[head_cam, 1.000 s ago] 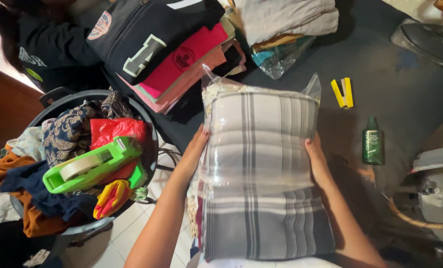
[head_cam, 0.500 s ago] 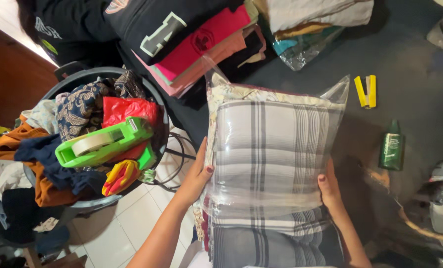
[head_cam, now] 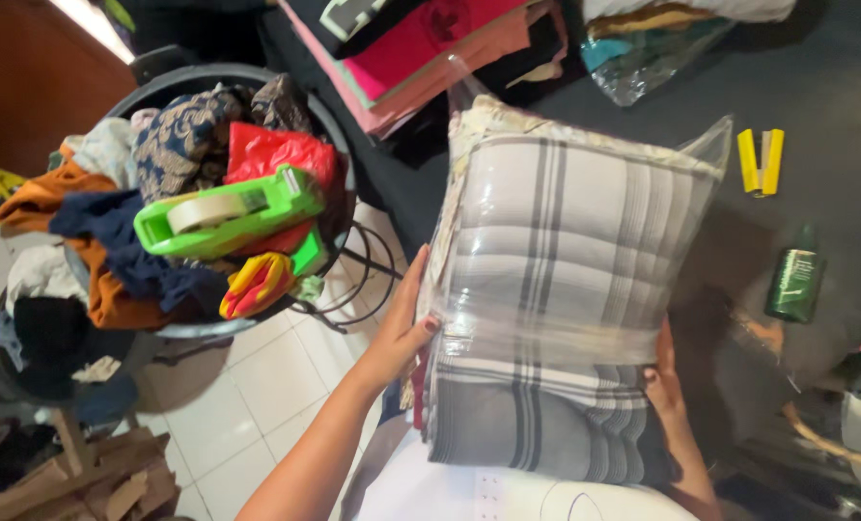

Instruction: The person places folded clothes into a clear plastic bag, folds the top edge, and secures it with a yellow stapler. The person handles a red shirt and a plaid shirt, then staples the bag closed.

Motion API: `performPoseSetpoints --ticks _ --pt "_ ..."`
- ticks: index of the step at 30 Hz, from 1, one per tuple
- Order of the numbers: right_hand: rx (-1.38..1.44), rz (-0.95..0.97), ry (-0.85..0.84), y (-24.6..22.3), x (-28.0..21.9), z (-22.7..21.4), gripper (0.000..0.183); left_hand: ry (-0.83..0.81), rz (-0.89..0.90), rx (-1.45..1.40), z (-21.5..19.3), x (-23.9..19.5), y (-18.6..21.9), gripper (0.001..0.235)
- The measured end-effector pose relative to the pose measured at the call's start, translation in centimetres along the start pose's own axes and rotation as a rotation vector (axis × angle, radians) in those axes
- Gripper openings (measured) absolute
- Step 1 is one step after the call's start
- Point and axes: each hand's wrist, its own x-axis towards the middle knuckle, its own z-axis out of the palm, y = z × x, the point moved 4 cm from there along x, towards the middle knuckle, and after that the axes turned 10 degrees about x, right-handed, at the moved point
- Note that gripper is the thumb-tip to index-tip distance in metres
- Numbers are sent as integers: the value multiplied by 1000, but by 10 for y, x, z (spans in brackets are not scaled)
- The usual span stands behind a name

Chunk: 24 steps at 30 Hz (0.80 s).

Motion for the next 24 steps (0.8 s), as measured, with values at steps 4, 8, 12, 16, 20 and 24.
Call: performPoseSetpoints --ticks 4,8,12,16,20,24 --pt "60 108 -15 -72 -27 15 87 -29 22 99 -4 -25 17 97" --pt "1 32 94 -158 2 26 66 54 78 115 -18 -29 35 71" --pt "-227 -290 203 -242 31 39 31 210 194 273 -30 -25 63 37" --pt "-334 -312 58 -280 62 50 23 241 235 256 -29 -7 85 34" --pt "-501 -391 -21 -292 68 56 22 194 360 360 -18 4 101 20" --pt "-410 -384 -10 -291 74 57 20 212 319 281 -18 12 104 16"
